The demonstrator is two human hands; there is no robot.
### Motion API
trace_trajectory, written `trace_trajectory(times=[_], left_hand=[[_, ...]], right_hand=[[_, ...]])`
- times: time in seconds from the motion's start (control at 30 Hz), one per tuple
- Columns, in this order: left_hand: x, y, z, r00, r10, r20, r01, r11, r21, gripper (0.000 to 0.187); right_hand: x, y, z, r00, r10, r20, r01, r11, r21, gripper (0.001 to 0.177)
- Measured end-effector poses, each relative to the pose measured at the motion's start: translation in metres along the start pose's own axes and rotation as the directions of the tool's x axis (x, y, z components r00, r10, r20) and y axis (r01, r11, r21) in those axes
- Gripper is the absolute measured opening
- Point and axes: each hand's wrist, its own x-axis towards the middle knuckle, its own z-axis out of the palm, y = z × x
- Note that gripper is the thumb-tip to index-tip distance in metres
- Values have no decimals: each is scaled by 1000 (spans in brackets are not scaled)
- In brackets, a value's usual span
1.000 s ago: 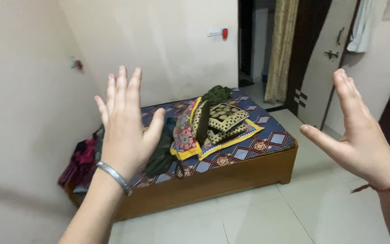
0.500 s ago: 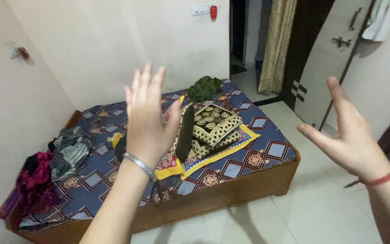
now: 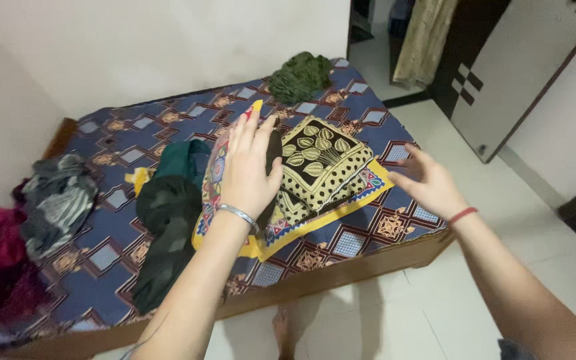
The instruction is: The person adjusts a floral-patterned cover on a wooden chair, then moves to a bed to handle several decorative pillows. They remove a pillow from a cover, shake it, and place it back inside, then arrange the pillows on the bed.
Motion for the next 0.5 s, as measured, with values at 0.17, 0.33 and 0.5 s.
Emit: trace_trajectory(times=[0.17,0.33,0.5], left_hand=[[44,-83,61,995,63,74,-54,992,-110,72],[84,-153,111,984,144,107,-131,984,-120,70],[104,-197,152,967,160,199,-133,981,-143,76]], right_hand=[[71,83,92,964,268,-6,-267,959,-95,98],[119,196,197,900,424,-97,-435,885,-168,114],[117,230,263,547,835,-68,-770,533,351,129]])
